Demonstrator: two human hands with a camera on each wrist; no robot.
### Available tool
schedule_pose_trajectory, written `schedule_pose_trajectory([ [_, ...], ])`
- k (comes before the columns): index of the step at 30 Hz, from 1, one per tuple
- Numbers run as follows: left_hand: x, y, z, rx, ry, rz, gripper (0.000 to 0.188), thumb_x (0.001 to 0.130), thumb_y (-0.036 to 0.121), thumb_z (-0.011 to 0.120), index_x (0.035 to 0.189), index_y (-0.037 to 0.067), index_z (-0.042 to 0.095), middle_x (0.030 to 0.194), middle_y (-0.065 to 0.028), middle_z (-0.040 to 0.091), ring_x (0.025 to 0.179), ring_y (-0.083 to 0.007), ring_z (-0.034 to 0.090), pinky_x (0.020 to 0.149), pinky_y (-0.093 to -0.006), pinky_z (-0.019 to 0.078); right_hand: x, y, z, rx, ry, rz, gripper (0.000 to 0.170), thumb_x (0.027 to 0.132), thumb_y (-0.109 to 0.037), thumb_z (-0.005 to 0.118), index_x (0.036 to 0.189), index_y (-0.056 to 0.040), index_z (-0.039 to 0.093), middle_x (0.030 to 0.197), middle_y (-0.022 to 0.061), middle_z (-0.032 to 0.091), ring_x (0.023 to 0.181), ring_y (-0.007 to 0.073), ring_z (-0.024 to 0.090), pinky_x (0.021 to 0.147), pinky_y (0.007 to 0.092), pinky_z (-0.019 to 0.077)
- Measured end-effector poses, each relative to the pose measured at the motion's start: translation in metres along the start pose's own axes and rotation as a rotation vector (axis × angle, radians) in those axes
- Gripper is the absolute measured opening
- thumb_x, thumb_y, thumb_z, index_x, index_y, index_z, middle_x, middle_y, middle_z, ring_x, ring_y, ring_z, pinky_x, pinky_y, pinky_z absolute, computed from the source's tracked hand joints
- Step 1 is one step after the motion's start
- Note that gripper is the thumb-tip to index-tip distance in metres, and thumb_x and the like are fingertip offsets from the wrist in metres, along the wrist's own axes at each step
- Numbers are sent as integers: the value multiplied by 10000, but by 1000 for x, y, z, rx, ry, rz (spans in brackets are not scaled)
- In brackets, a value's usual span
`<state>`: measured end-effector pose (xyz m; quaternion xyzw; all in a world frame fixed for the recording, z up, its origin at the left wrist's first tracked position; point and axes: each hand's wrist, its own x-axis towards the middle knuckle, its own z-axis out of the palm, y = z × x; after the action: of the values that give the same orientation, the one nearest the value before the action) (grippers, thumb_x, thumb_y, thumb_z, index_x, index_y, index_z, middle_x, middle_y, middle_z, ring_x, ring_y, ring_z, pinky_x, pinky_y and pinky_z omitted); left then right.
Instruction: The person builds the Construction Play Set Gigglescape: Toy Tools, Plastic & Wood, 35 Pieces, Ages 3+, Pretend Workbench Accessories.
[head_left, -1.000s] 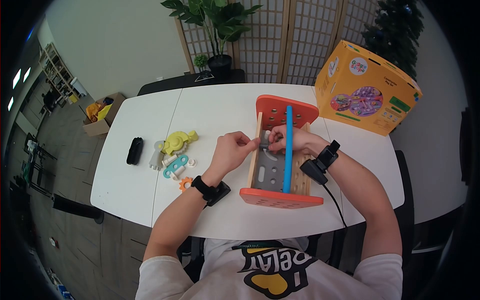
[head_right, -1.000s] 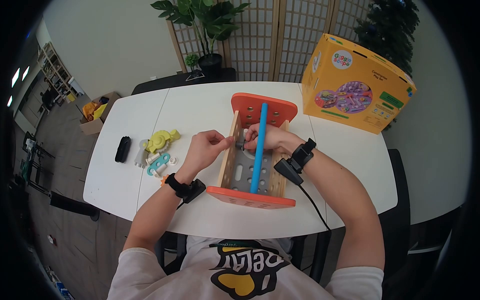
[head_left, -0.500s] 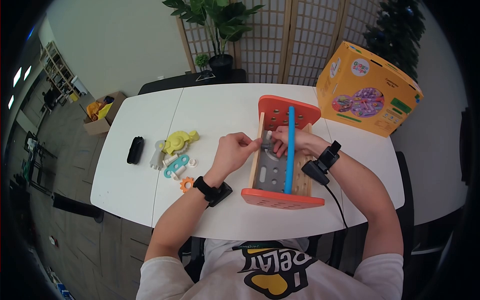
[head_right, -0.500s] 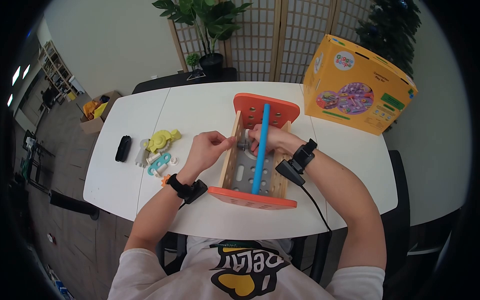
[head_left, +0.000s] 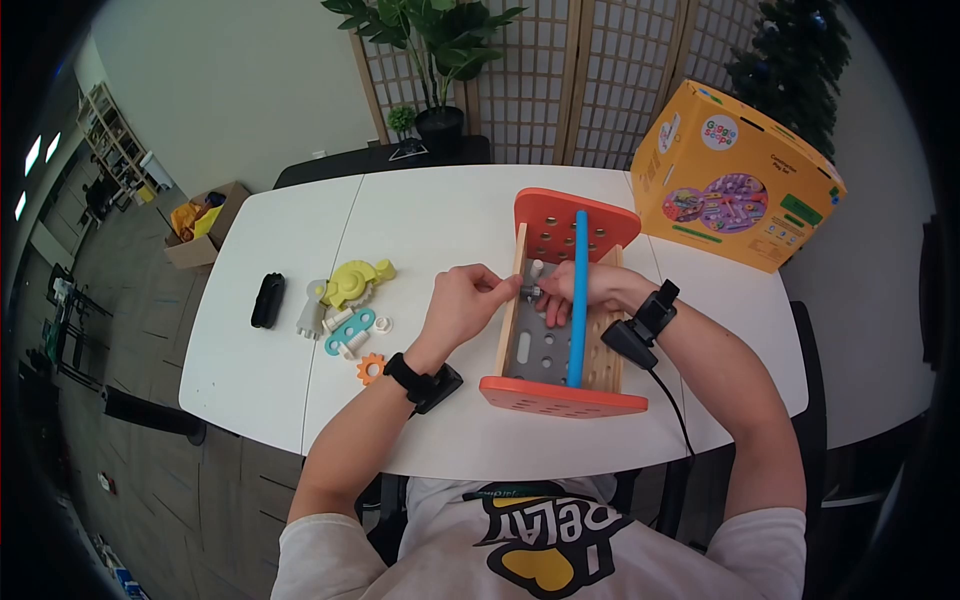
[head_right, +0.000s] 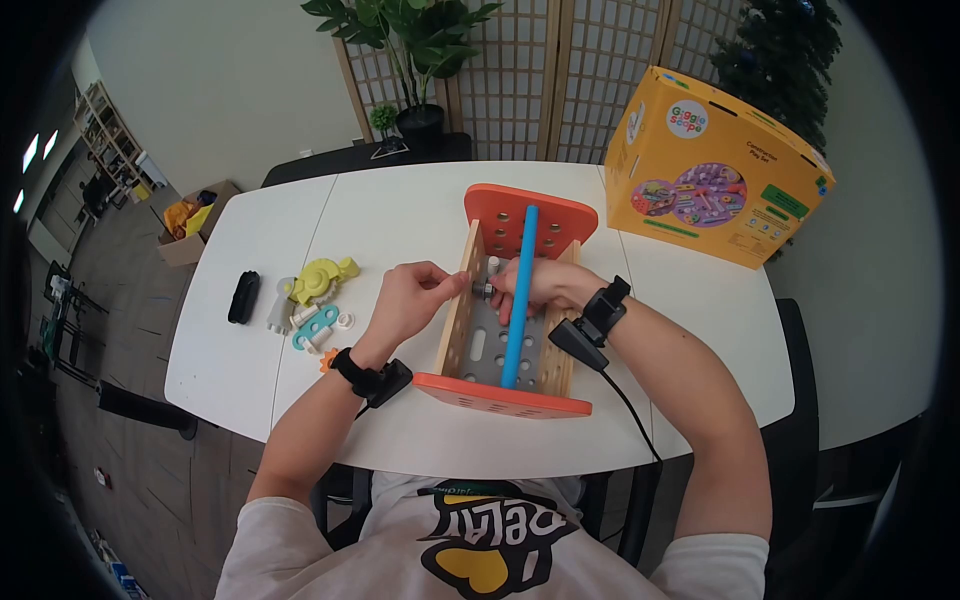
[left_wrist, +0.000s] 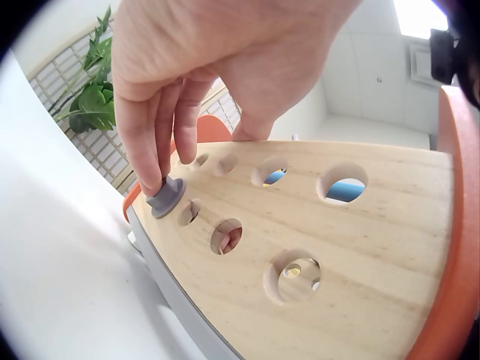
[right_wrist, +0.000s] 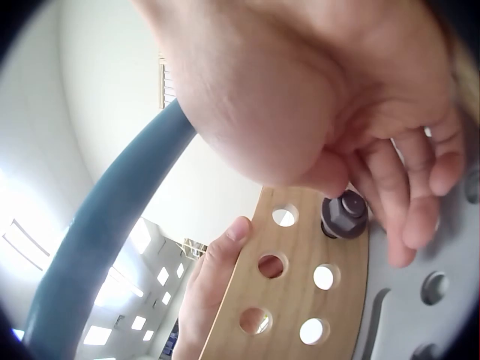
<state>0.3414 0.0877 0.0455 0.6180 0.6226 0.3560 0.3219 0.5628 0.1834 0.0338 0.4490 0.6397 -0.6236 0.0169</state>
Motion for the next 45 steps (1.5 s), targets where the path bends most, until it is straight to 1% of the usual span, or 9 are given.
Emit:
schedule_pose_trajectory([
  [4,0,1,-1,9,-1,-4,526,878,476,764,883,-50,756,741,-148,730,683,-209,702,662,-327,557,-8,-9,4,95,115,8,322,1044,-332,541,1090,-26,627,854,57,722,660,107,612,574,261,468],
  [10,-1,0,0,-5,8,3,522,880,474,765,874,-48,754,733,-146,726,673,-205,695,653,-327,552,-11,-7,3,-45,71,-146,231,1004,-228,652,1049,-7,599,983,85,692,772,151,695,713,274,546],
  [13,0,-1,1,-10,11,10,520,880,470,768,870,-49,752,725,-141,721,665,-200,687,646,-326,548,-3,2,1,-51,72,-172,299,1027,-285,593,1073,2,660,929,67,705,709,125,665,610,261,508],
  [19,-1,0,1,-10,11,8,525,880,471,768,872,-54,751,719,-139,718,661,-198,681,643,-325,544,3,-1,0,12,27,9,396,1070,-353,482,1038,-11,678,898,71,706,690,124,652,629,273,521],
  [22,1,-5,3,-17,18,24,526,880,472,767,878,-53,752,725,-142,720,662,-201,683,643,-324,545,-3,-10,5,87,206,40,367,1052,-368,538,1008,-28,668,836,54,690,677,124,644,618,254,508],
  [28,0,-3,2,-14,16,19,527,876,474,769,879,-53,754,734,-147,726,672,-204,693,647,-322,549,-4,-4,2,-11,116,-167,324,980,-353,696,982,-29,675,809,48,676,708,123,657,613,241,504],
  [34,0,-2,2,-21,12,7,526,876,474,769,870,-52,752,715,-142,719,661,-198,688,638,-317,544,-4,-4,0,-63,54,-136,358,1055,-343,585,987,-15,710,877,69,704,773,123,690,667,261,529],
  [40,-1,-1,2,-12,19,10,519,877,471,770,855,-47,751,704,-137,713,649,-193,679,630,-318,541,-2,-12,3,112,135,102,351,1078,-354,512,1040,-39,665,913,90,708,815,161,701,706,289,554],
  [45,0,-3,2,-12,31,23,513,877,468,770,841,-43,752,696,-131,709,639,-188,671,623,-318,536,-4,-7,5,38,123,-88,347,1046,-386,557,1003,-59,663,923,70,714,749,131,675,628,258,505],
])
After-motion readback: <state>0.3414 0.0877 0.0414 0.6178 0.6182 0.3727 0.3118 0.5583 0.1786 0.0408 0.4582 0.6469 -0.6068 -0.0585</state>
